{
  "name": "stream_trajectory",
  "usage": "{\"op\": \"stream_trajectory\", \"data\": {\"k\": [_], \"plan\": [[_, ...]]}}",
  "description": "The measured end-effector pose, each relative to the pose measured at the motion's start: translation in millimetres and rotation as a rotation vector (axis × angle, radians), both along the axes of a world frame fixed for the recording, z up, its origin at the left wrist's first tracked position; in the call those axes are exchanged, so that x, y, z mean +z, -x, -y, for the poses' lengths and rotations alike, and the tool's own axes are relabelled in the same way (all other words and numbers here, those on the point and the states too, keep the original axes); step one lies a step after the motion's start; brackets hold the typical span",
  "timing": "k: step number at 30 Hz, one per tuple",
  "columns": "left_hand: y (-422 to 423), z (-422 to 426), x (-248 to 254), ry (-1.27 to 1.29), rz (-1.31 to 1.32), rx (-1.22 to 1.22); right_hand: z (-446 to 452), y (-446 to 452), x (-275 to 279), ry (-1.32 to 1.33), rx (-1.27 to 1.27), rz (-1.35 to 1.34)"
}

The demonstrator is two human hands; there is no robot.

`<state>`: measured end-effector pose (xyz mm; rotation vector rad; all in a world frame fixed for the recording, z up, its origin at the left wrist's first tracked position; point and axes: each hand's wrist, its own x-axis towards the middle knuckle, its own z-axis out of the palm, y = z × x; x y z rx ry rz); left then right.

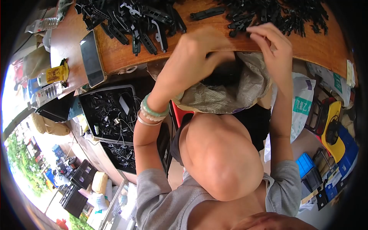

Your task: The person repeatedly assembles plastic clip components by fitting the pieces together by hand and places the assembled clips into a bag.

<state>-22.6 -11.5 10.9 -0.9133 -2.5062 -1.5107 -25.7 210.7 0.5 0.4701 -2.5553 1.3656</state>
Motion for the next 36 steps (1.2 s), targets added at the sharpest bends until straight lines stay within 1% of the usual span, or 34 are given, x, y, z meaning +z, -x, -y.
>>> {"op": "stream_trajectory", "data": {"k": [1, 2, 3, 4, 5, 6, 8, 10, 11, 12, 13, 14, 15, 16, 17, 18, 20, 21, 23, 24, 25, 26, 27, 29, 31, 33, 34, 35, 36], "plan": [[7.5, -3.6, -2.9, -0.002, -0.1, 0.128, 0.8, 7.8, -3.1, -0.001, -0.003, -0.002], [18.6, -5.9, -9.5, 0.161, -0.319, 0.23, 2.5, 15.7, -5.6, -0.193, 0.014, -0.211], [26.3, -9.8, -12.0, 0.16, -0.322, 0.23, 5.2, 20.1, -5.4, -0.385, 0.031, -0.42], [32.4, -14.4, -12.6, 0.287, -0.363, 0.301, 11.4, 17.3, 0.4, -0.444, 0.042, -0.375], [38.6, -17.0, -14.0, 0.414, -0.404, 0.373, 14.6, 18.7, 1.0, -0.444, 0.044, -0.377], [43.6, -17.3, -20.1, 0.47, -0.396, 0.373, 16.6, 20.3, 1.0, -0.481, 0.047, -0.428], [42.5, -18.0, -11.7, 0.434, -0.39, 0.382, 20.6, 22.1, 0.5, -0.52, 0.05, -0.475], [40.6, -17.4, -6.0, 0.402, -0.383, 0.388, 24.1, 25.0, 0.0, -0.387, -0.01, -0.544], [39.8, -16.5, -5.1, 0.333, -0.493, 0.439, 24.2, 27.0, -0.9, -0.384, -0.01, -0.54], [38.1, -15.7, -4.6, 0.262, -0.603, 0.49, 24.1, 29.7, -1.1, -0.178, -0.016, -0.459], [33.4, -15.0, -4.1, 0.266, -0.598, 0.489, 24.2, 30.8, -0.4, 0.028, -0.022, -0.372], [27.9, -14.4, -3.2, -0.041, -0.16, 0.473, 30.6, 27.1, 7.5, 0.229, -0.112, -0.214], [24.1, -13.6, -2.1, -0.344, 0.278, 0.435, 31.0, 33.1, -0.2, 0.41, -0.122, -0.2], [22.0, -7.3, -1.1, -0.43, 0.418, 0.354, 26.9, 33.1, 1.9, 0.493, -0.13, -0.059], [19.1, -6.4, 1.9, -0.43, 0.416, 0.355, 20.5, 33.4, 5.8, 0.575, -0.136, 0.081], [16.2, -5.9, 5.5, -0.543, 0.542, 0.296, 14.8, 33.3, 10.5, 0.577, -0.134, 0.079], [14.4, -1.2, 4.7, -0.769, 0.789, 0.157, 6.4, 28.2, 18.9, 0.388, 0.229, 0.134], [13.2, -1.7, 3.3, -0.77, 0.789, 0.157, 8.0, 24.8, 19.9, 0.387, 0.229, 0.134], [8.7, -3.7, 1.8, -0.857, 0.828, 0.097, 16.2, 15.2, 22.3, 0.285, 0.431, 0.071], [6.8, -4.1, 2.4, -0.858, 0.829, 0.096, 21.7, 7.0, 28.2, 0.216, 0.326, 0.1], [5.4, -4.3, 3.5, -0.799, 0.838, 0.089, 23.8, 4.0, 29.5, 0.215, 0.325, 0.099], [3.6, -4.2, 4.9, -0.74, 0.847, 0.082, 25.4, 1.6, 29.5, 0.194, 0.283, 0.038], [2.5, -3.7, 8.3, -0.74, 0.845, 0.081, 26.5, -0.3, 29.5, 0.173, 0.242, -0.023], [-0.1, -2.1, 19.8, -0.494, 0.802, 0.051, 27.9, -3.9, 30.7, 0.198, 0.226, -0.034], [-7.7, -2.3, 24.7, -0.458, 0.772, 0.039, 28.2, -5.0, 29.7, 0.222, 0.207, -0.043], [-13.9, -4.7, 18.0, -0.237, 0.401, 0.048, 27.9, -5.6, 28.1, 0.201, 0.176, -0.137], [-15.9, -4.6, 15.2, -0.171, 0.329, 0.096, 28.6, -7.0, 28.2, 0.203, 0.177, -0.135], [-17.2, -4.9, 16.0, -0.171, 0.329, 0.097, 29.3, -9.0, 28.9, 0.194, 0.165, -0.14], [-18.7, -5.7, 18.4, -0.133, 0.251, 0.131, 29.8, -9.8, 29.2, 0.184, 0.153, -0.145]]}}
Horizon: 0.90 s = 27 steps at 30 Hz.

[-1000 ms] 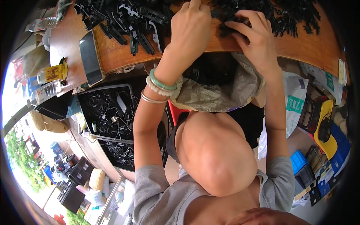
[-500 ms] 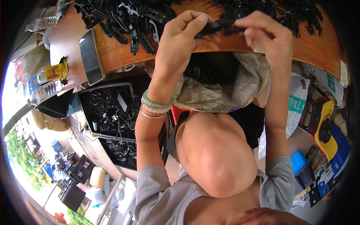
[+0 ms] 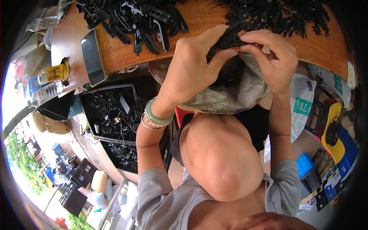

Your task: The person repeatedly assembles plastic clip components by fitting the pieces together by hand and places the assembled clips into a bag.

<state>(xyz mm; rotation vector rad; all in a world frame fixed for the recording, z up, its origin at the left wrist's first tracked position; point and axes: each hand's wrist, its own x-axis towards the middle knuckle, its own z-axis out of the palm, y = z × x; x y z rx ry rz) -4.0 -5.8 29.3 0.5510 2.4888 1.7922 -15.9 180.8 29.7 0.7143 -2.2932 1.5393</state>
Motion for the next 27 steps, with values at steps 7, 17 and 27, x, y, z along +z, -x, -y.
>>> {"op": "stream_trajectory", "data": {"k": [7, 17, 27], "plan": [[-0.9, -2.1, 3.3, 0.116, -0.199, 0.017, -2.9, 2.8, -0.1, -0.045, 0.025, -0.126], [-4.6, -3.4, 2.2, 0.128, -0.203, -0.023, -5.8, 2.6, 5.6, -0.145, 0.119, 0.018], [-4.2, -1.2, 5.3, 0.172, -0.263, 0.004, -5.0, -1.3, 0.4, -0.009, 0.128, 0.097]]}}
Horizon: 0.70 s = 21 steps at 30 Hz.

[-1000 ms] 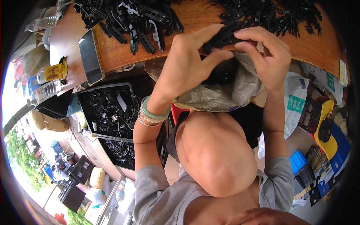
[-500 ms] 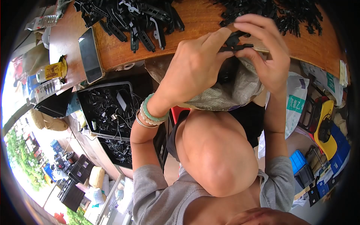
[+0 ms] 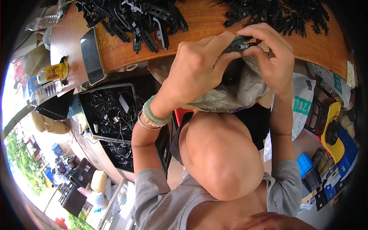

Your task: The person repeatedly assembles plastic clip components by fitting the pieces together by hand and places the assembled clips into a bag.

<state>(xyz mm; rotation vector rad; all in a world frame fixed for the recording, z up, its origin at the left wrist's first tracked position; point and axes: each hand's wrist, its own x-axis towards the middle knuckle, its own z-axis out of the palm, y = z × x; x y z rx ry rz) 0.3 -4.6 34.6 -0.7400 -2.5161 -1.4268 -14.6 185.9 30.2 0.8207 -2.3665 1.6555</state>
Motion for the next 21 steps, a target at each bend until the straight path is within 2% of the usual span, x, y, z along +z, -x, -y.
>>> {"op": "stream_trajectory", "data": {"k": [6, 8, 10, 12, 13, 16, 18, 20, 21], "plan": [[5.8, 2.9, -4.7, -0.01, -0.01, -0.024, 2.0, -2.0, 0.9, -0.123, -0.09, -0.059], [6.2, 4.5, -5.5, -0.021, -0.014, -0.028, 6.0, -2.4, -0.6, -0.093, -0.095, -0.068], [6.0, 7.6, -7.1, -0.086, 0.115, -0.051, 7.7, -2.9, -0.8, -0.061, -0.102, -0.075], [9.4, 13.3, -9.2, -0.078, 0.12, -0.111, 6.2, -2.5, -1.0, -0.044, -0.077, 0.065], [14.4, 17.6, -8.7, -0.071, 0.122, -0.174, 2.7, -0.3, -1.4, -0.032, -0.071, 0.053], [30.6, 30.7, -7.5, -0.142, 0.188, -0.069, -10.9, 4.3, -4.6, -0.129, 0.089, 0.168], [60.8, 47.3, -6.9, 0.112, -0.286, 0.164, -13.5, 8.2, -9.3, 0.0, 0.033, 0.192], [86.0, 50.1, -3.8, 0.089, -0.401, 0.378, -12.2, 16.7, -16.0, 0.004, -0.043, 0.136], [97.0, 48.2, -1.3, 0.086, -0.408, 0.376, -11.2, 21.2, -17.0, -0.069, -0.135, 0.054]]}}
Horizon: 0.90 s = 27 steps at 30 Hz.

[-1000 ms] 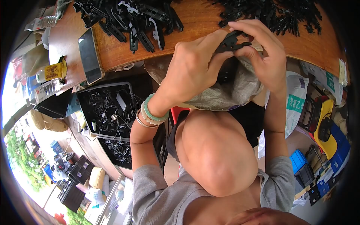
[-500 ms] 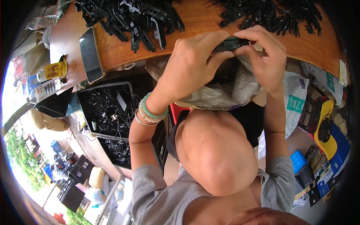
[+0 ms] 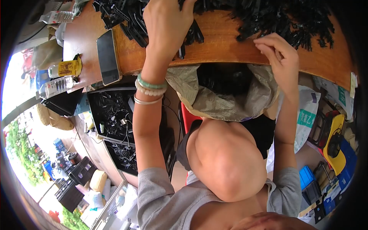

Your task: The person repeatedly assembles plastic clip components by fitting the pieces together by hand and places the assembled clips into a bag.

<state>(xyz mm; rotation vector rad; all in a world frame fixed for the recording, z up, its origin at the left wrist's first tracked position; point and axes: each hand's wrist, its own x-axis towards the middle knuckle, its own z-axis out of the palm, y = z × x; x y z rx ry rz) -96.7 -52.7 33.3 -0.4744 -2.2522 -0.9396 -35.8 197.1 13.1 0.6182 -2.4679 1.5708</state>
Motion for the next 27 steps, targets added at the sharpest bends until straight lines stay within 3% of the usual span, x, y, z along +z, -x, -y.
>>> {"op": "stream_trajectory", "data": {"k": [3, 5, 9, 10, 15, 17, 19, 21, 22, 23, 25, 27], "plan": [[27.5, -11.6, 4.5, 0.25, -0.044, 0.08, 9.6, 9.9, -4.7, -0.118, -0.159, -0.104], [36.1, -19.7, 9.6, 0.411, -0.062, 0.132, 10.1, 18.9, -10.3, -0.45, -0.193, -0.412], [26.5, -30.5, 38.9, 0.465, 0.207, 0.221, 11.4, 18.4, -14.5, -0.603, -0.163, -0.401], [23.7, -33.9, 47.2, 0.37, 0.446, 0.228, 11.1, 18.0, -14.2, -0.608, -0.163, -0.394], [0.0, -12.3, 11.6, 0.083, 0.33, 0.192, 10.8, 22.7, -18.0, -0.656, -0.109, -0.587], [-29.8, -22.1, 14.5, -0.574, 0.492, -0.035, 13.6, 22.9, -19.2, -0.584, -0.11, -0.601], [-49.6, -29.9, 8.3, -0.764, 0.556, -0.187, 13.7, 21.7, -20.6, -0.514, -0.109, -0.612], [-61.2, -32.2, -0.1, -1.029, 0.669, -0.306, 13.2, 22.1, -21.0, -0.059, -0.152, -0.469], [-65.4, -34.3, -2.0, -1.102, 0.711, -0.346, 17.7, 4.5, -2.5, 0.067, -0.204, -0.185], [-68.3, -36.2, -3.7, -1.175, 0.751, -0.389, 14.3, -2.4, 6.2, 0.066, -0.204, -0.185], [-72.9, -40.8, -5.9, -1.166, 0.782, -0.376, 5.0, -9.8, 14.3, 0.203, 0.101, -0.002], [-76.4, -44.8, -6.0, -1.156, 0.811, -0.364, 5.8, -13.5, 16.8, 0.165, 0.205, -0.117]]}}
